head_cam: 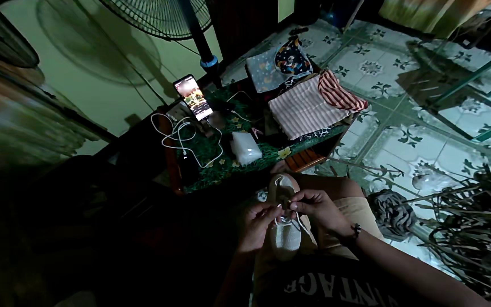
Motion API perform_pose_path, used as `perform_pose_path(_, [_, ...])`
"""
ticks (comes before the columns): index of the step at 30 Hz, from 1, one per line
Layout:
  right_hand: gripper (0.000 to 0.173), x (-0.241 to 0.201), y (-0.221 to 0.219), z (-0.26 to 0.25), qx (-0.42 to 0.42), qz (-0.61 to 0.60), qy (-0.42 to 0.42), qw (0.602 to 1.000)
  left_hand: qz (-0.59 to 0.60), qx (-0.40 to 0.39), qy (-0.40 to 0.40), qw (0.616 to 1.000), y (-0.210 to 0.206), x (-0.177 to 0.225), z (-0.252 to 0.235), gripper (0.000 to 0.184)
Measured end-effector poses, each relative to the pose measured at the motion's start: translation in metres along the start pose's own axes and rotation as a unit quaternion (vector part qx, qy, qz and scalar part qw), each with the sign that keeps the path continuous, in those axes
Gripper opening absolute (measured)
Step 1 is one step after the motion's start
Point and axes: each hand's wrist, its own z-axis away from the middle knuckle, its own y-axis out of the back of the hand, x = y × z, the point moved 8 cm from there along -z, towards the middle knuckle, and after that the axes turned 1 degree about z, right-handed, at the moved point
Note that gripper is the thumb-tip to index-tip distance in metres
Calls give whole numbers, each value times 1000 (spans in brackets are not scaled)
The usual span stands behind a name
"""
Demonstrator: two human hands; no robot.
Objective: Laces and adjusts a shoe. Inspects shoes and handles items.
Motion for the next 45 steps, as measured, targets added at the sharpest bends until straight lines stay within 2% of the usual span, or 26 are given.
perform_pose_path(3, [12, 1, 0, 0, 5, 8, -12, 1000, -6, -45, -16, 999, -1, 0, -1, 15])
perform_pose_path(9, [16, 1, -4, -1, -19, 25, -6, 999, -30, -85, -39, 995, -1, 0, -1, 15])
perform_pose_path(16, [12, -3, -6, -1, -9, 51, 22, 998, -86, -95, -57, 990, -8, 8, -2, 12])
perform_pose_path(20, [15, -6, -6, -3, -4, 88, 18, 996, -83, -100, -45, 991, -12, 15, -3, 42])
perform_pose_path(23, [11, -9, -7, -2, 2, 119, 26, 993, -101, -104, -31, 989, -12, 17, -4, 62])
perform_pose_path(25, [9, -12, -7, -2, -1, 148, 48, 988, -115, -101, -37, 988, -11, 17, -4, 55])
perform_pose_path(28, [9, -16, -8, 0, -9, 198, 84, 976, -115, -74, -42, 990, -10, 16, -3, 28])
perform_pose_path(30, [10, -17, -9, 1, -15, 213, 96, 972, -106, -59, -39, 992, -9, 14, -3, 19])
perform_pose_path(36, [18, -13, -11, 3, -50, 193, 103, 974, -114, -35, -49, 992, -5, 15, -2, 13])
perform_pose_path(41, [17, -15, -8, 0, -19, 240, 114, 964, -174, -52, -76, 980, -11, 20, 0, 13])
perform_pose_path(45, [18, -13, -10, -3, -22, 254, 113, 960, -276, -44, -140, 950, -18, 32, 5, 10])
